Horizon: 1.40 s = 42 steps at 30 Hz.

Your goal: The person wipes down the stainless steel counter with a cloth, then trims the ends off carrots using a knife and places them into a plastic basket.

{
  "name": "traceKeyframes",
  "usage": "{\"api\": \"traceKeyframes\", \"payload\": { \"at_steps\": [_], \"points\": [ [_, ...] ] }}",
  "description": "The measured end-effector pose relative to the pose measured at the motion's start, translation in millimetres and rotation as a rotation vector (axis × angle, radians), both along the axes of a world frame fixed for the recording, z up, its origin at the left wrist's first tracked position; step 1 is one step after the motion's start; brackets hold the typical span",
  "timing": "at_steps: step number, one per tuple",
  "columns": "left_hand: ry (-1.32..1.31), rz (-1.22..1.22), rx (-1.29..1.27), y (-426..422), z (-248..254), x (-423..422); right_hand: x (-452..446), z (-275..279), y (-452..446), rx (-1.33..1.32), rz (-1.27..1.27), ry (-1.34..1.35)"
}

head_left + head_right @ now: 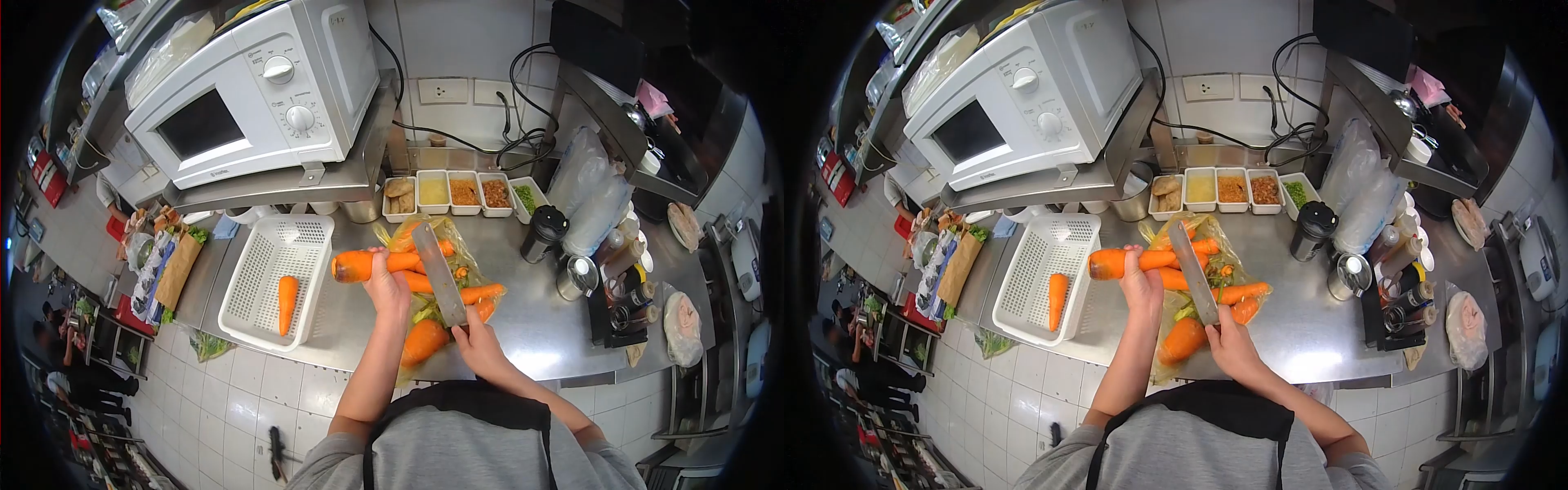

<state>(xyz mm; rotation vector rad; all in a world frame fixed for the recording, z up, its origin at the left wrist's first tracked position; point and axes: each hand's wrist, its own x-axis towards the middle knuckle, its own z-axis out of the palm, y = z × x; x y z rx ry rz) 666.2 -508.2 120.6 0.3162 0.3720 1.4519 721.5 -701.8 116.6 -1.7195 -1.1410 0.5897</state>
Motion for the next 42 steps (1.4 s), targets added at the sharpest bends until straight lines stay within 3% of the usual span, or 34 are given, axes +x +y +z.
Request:
{"api": "traceKeyframes", "payload": {
  "at_steps": [5,9,11,13,14,16,17,19,22,25,28,31,32,34,36,39,42],
  "points": [
    [-0.089,-0.131,-0.136,-2.8,3.5,-1.4,-0.9,2.6,6.5,-0.003,-0.049,0.068],
    [-0.222,-0.421,-0.115,-55.6,47.9,-1.2,4.5,-18.8,33.8,-0.042,-0.050,0.147],
    [-0.172,-0.387,0.064,-55.2,67.3,-11.4,20.6,-46.0,43.8,-0.051,-0.048,0.115],
    [-0.064,-0.277,0.172,-34.9,73.4,-37.8,46.5,-57.4,37.2,0.207,0.002,-0.112],
    [0.127,-0.256,0.134,-14.0,67.7,-56.7,58.1,-61.6,33.7,0.340,0.024,-0.216],
    [0.555,-0.204,0.176,30.7,59.5,-98.4,59.4,-6.8,-0.3,-0.117,-0.081,0.330],
    [0.795,-0.169,0.256,51.9,57.0,-121.5,64.1,-4.7,-12.3,-0.125,-0.089,0.376],
    [1.386,0.162,0.327,107.5,24.3,-165.3,74.3,-5.5,-31.5,-0.131,-0.107,0.463],
    [1.874,0.379,0.347,160.0,-35.3,-219.4,76.9,-8.6,-51.8,-0.181,-0.119,0.547],
    [2.186,0.123,0.367,164.5,-60.6,-235.4,74.3,-17.2,-63.3,-0.236,-0.107,0.539],
    [2.471,0.499,0.337,127.5,-55.6,-198.5,68.0,-17.1,-68.1,-0.283,-0.109,0.531],
    [1.807,0.477,1.008,63.1,-10.6,-140.5,62.7,-18.4,-70.1,-0.320,-0.079,0.449],
    [1.591,0.213,0.997,29.9,-3.4,-116.8,61.0,-19.1,-70.3,-0.329,-0.061,0.408],
    [1.552,-0.220,1.000,-34.3,-32.3,-84.6,55.0,-12.5,-69.5,-0.331,0.016,0.205],
    [1.774,-0.235,1.139,-83.0,-60.4,-74.1,46.7,-11.0,-67.1,-0.253,0.113,0.033],
    [1.958,-0.282,1.050,-94.4,-71.2,-78.4,35.5,-8.4,-64.0,-0.343,0.205,-0.117],
    [1.948,-0.313,0.959,-87.8,-76.4,-87.6,26.2,-4.6,-69.5,-0.385,0.249,-0.295]
  ]
}}
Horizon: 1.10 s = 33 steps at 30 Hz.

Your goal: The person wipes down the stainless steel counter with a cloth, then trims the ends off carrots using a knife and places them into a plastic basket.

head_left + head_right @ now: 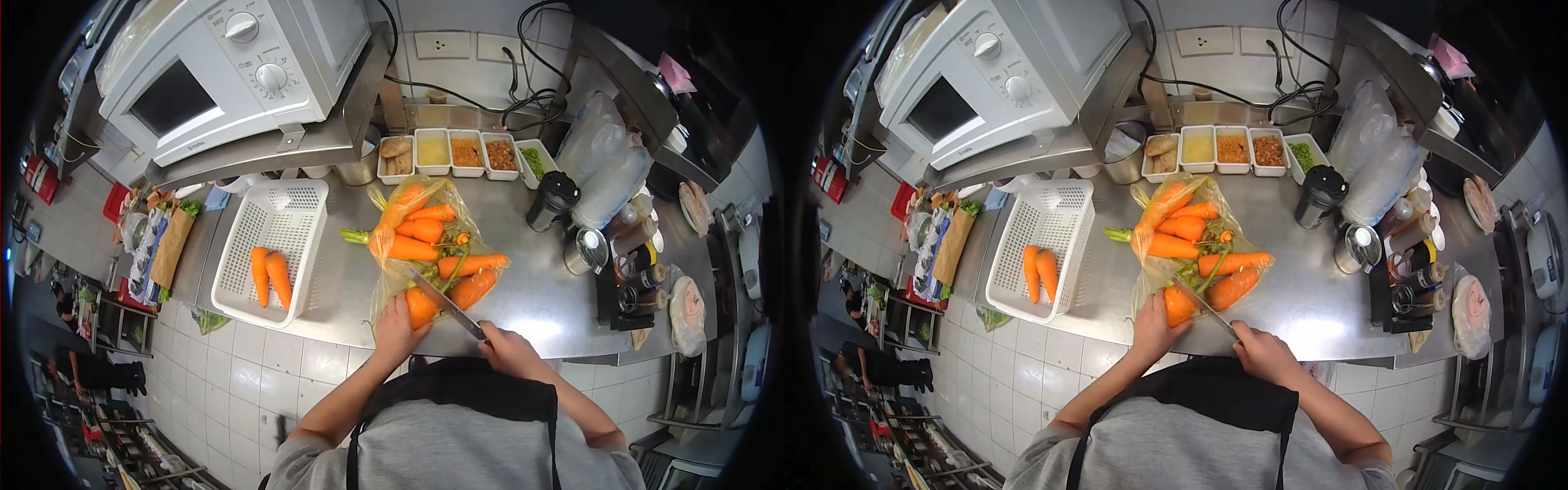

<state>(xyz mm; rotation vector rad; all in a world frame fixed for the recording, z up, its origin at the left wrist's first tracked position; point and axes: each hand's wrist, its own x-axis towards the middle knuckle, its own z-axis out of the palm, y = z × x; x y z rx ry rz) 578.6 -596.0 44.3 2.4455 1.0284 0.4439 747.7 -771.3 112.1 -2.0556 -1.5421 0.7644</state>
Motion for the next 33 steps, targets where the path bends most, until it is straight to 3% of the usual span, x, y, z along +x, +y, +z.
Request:
{"api": "traceKeyframes", "payload": {
  "at_steps": [12,19,22,25,28,32,33],
  "points": [
    [-0.083,0.010,0.044,14.4,-15.0,-11.2,-1.4,12.9,-0.1,-0.225,0.048,-0.105],
    [-0.103,0.004,-0.016,22.2,-13.3,-7.8,-1.1,-9.9,35.7,-0.189,0.089,0.034],
    [-0.002,-0.163,0.047,19.2,-15.4,-12.0,-9.3,-42.3,67.5,-0.155,0.063,0.074],
    [-0.003,-0.162,0.028,3.2,-3.1,-10.0,-10.4,-50.5,75.7,-0.141,0.046,0.082],
    [-0.210,-0.173,-0.110,18.7,-10.7,-18.1,-3.4,-54.8,62.8,-0.143,0.044,0.107],
    [-0.730,-0.017,-0.790,38.7,-4.1,-41.3,12.4,-50.1,59.4,-0.166,0.069,0.151],
    [-0.821,0.011,-0.730,44.4,-6.6,-46.4,13.8,-48.4,61.7,-0.152,0.070,0.160]
  ]
}}
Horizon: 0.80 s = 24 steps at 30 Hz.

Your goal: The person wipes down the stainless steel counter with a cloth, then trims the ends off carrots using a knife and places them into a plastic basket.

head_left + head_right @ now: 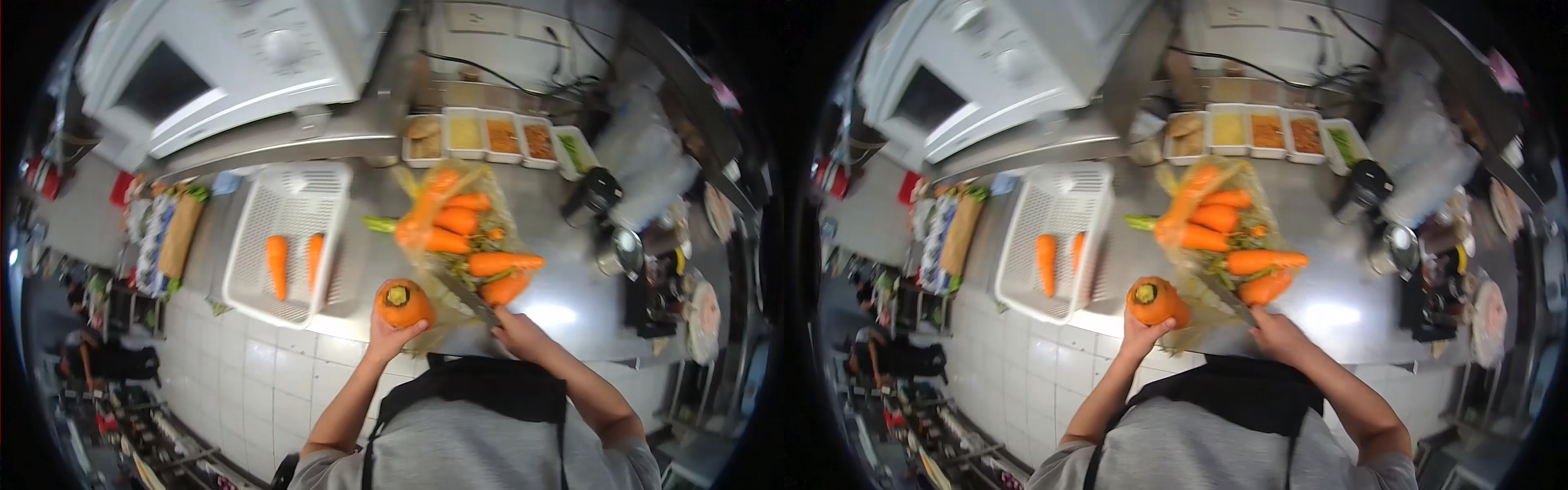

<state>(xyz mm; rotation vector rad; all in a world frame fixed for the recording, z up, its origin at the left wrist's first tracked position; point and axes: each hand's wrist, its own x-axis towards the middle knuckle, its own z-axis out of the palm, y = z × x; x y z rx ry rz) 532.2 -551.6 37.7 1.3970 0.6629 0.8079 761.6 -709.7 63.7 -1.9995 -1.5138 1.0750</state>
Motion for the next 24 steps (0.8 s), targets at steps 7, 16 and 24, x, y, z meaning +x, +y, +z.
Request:
{"api": "traceKeyframes", "payload": {
  "at_steps": [7,16,24],
  "points": [
    [-0.242,0.503,0.042,100.3,90.0,-61.5,0.0,32.5,-14.1,0.083,-0.054,0.112],
    [1.131,0.576,0.436,205.4,-7.8,-126.0,31.3,59.8,-73.5,0.050,-0.448,0.398],
    [0.550,-0.017,0.585,56.7,99.7,76.0,48.0,44.1,-105.8,0.111,-0.615,0.311]
  ]
}}
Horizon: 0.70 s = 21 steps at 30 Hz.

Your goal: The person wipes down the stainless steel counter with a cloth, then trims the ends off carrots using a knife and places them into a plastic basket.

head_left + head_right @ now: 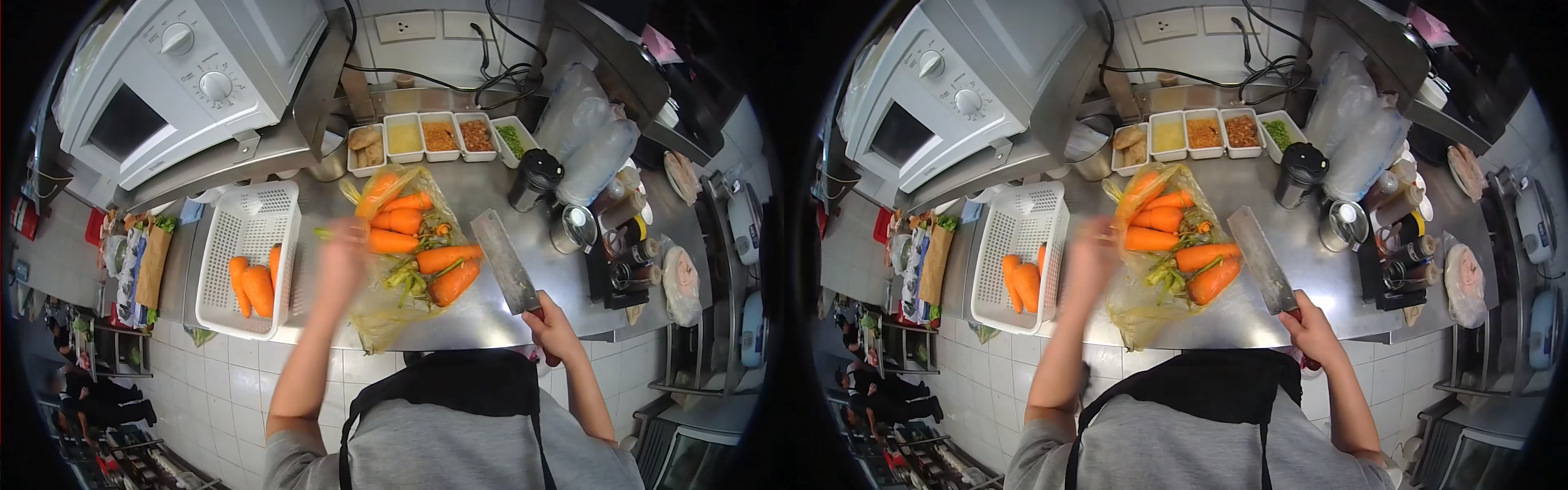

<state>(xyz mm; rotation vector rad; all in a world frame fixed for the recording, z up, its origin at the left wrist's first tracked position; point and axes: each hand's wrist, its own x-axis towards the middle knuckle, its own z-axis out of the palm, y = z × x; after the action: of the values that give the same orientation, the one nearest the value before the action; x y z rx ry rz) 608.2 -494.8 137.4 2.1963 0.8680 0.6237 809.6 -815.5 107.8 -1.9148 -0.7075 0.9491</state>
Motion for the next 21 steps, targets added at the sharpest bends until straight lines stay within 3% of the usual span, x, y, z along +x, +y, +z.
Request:
{"api": "traceKeyframes", "payload": {
  "at_steps": [1,2,3,5,8,11,14,17,21],
  "points": [
    [-0.101,-0.260,0.203,-25.5,-29.4,29.1,-0.1,-3.1,-1.2,-0.014,0.009,-0.043],
    [-0.041,-0.360,0.238,-52.7,-53.9,57.7,-2.2,-4.3,-0.1,-0.027,0.019,-0.087],
    [0.188,-0.429,0.222,-72.9,-73.8,76.1,-4.9,-3.5,1.8,-0.038,0.028,-0.131],
    [0.475,-0.372,0.354,-102.7,-90.5,93.8,-8.6,1.0,3.6,-0.061,0.046,-0.242],
    [0.564,-0.266,0.633,-119.5,-114.5,102.9,-10.2,-20.4,-2.1,-0.074,0.037,-0.298],
    [0.607,-0.254,0.599,-126.0,-94.4,102.6,-15.3,-18.1,-6.8,-0.067,0.065,-0.286],
    [0.576,-0.304,0.393,-115.6,-84.6,98.6,-16.7,-20.0,-10.6,-0.024,0.113,-0.317],
    [0.443,-0.250,0.311,-115.4,-86.7,74.2,-9.9,-33.5,-12.6,-0.094,0.157,-0.377],
    [0.463,-0.091,0.246,-130.2,-93.6,58.2,-13.5,-41.3,-13.1,-0.068,0.182,-0.416]
  ]
}}
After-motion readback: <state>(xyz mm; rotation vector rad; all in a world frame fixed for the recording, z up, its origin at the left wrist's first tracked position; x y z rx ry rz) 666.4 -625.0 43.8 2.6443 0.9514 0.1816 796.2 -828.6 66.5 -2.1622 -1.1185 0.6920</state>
